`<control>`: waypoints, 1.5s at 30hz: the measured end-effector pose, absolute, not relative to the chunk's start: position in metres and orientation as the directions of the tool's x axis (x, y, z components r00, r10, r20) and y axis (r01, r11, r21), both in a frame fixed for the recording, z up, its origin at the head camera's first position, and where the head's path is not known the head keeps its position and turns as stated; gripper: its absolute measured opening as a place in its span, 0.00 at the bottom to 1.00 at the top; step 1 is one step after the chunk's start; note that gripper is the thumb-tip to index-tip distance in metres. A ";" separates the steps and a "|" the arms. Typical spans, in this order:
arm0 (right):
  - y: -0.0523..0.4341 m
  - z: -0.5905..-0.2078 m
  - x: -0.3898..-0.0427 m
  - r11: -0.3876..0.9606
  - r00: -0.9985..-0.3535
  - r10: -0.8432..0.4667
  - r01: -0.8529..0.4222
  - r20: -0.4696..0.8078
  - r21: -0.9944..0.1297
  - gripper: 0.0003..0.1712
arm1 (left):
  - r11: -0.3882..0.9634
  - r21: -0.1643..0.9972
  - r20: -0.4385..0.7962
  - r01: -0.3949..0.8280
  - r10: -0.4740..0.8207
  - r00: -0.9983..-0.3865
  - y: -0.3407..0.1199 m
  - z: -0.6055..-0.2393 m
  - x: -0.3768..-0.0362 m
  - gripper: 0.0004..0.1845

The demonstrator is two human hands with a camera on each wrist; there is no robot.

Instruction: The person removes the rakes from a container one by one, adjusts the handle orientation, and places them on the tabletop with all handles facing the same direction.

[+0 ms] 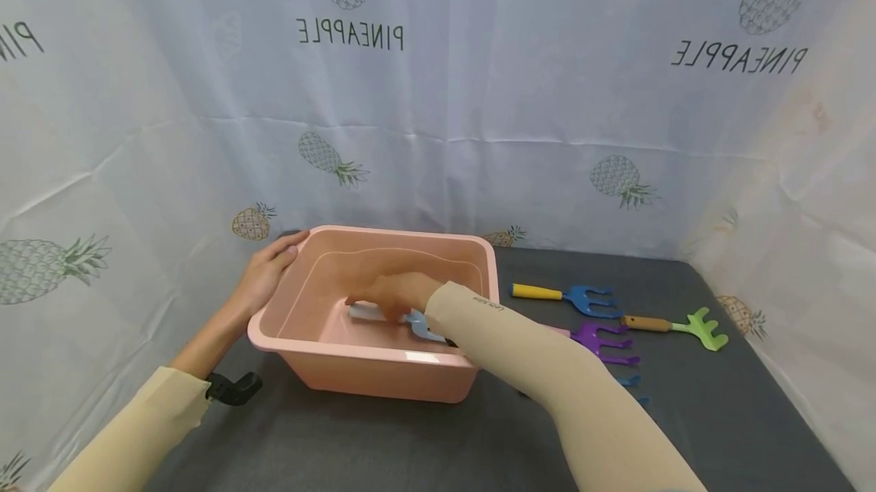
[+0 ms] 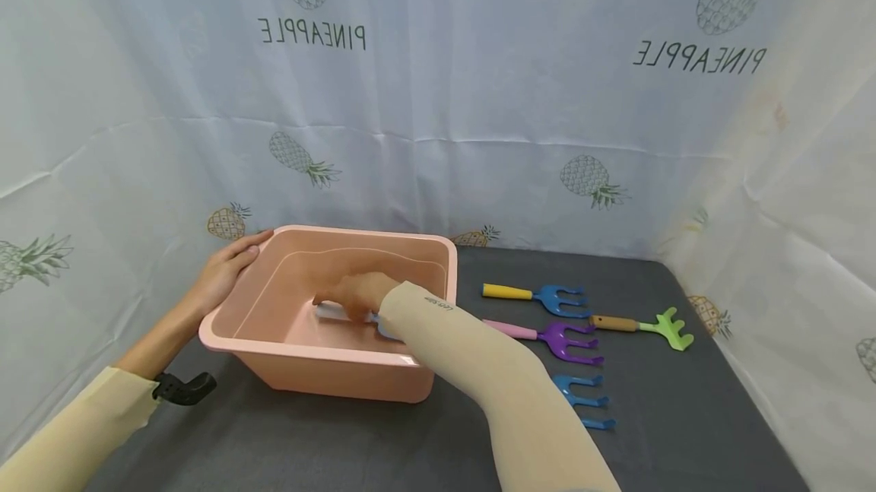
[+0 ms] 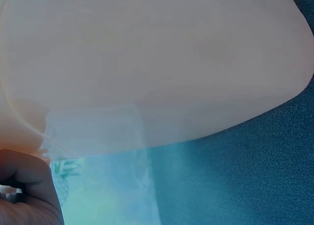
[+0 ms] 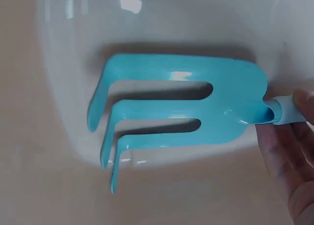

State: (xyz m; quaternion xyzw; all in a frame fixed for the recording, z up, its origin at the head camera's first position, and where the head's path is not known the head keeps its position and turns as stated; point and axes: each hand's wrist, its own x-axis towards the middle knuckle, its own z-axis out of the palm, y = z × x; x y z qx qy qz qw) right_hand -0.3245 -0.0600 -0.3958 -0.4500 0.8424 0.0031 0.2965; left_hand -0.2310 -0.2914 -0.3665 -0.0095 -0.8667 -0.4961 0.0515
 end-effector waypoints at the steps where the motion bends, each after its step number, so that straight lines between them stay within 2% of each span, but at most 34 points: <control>1: -0.060 -0.394 -0.326 0.585 -0.410 -0.763 -0.767 -0.499 -0.263 0.57 | 0.510 0.858 0.098 0.066 -0.037 -0.995 -0.291 -0.366 -0.231 0.28; 7: -0.061 -0.383 -0.327 0.538 -0.371 -0.795 -0.797 -0.481 -0.275 0.58 | 0.510 0.858 0.096 0.060 -0.044 -0.994 -0.291 -0.364 -0.230 0.28; 11: -0.060 -0.382 -0.328 0.536 -0.374 -0.804 -0.791 -0.462 -0.295 0.57 | 0.515 0.855 0.096 0.058 -0.048 -0.994 -0.290 -0.364 -0.229 0.28; 18: -0.056 -0.380 -0.327 0.548 -0.384 -0.820 -0.740 -0.424 -0.390 0.51 | 0.515 0.855 0.096 0.062 -0.040 -0.995 -0.290 -0.364 -0.230 0.28; 23: -0.055 -0.376 -0.326 0.520 -0.381 -0.845 -0.751 -0.377 -0.407 0.44 | 0.510 0.858 0.097 0.063 -0.039 -0.995 -0.290 -0.365 -0.230 0.28; 35: -0.058 -0.372 -0.328 0.547 -0.399 -0.836 -0.671 -0.378 -0.501 0.51 | 0.512 0.857 0.089 0.053 -0.046 -0.995 -0.292 -0.366 -0.231 0.28; 45: -0.056 -0.366 -0.328 0.570 -0.426 -0.818 -0.685 -0.385 -0.454 0.49 | 0.494 0.867 0.100 0.066 -0.044 -0.994 -0.292 -0.365 -0.229 0.28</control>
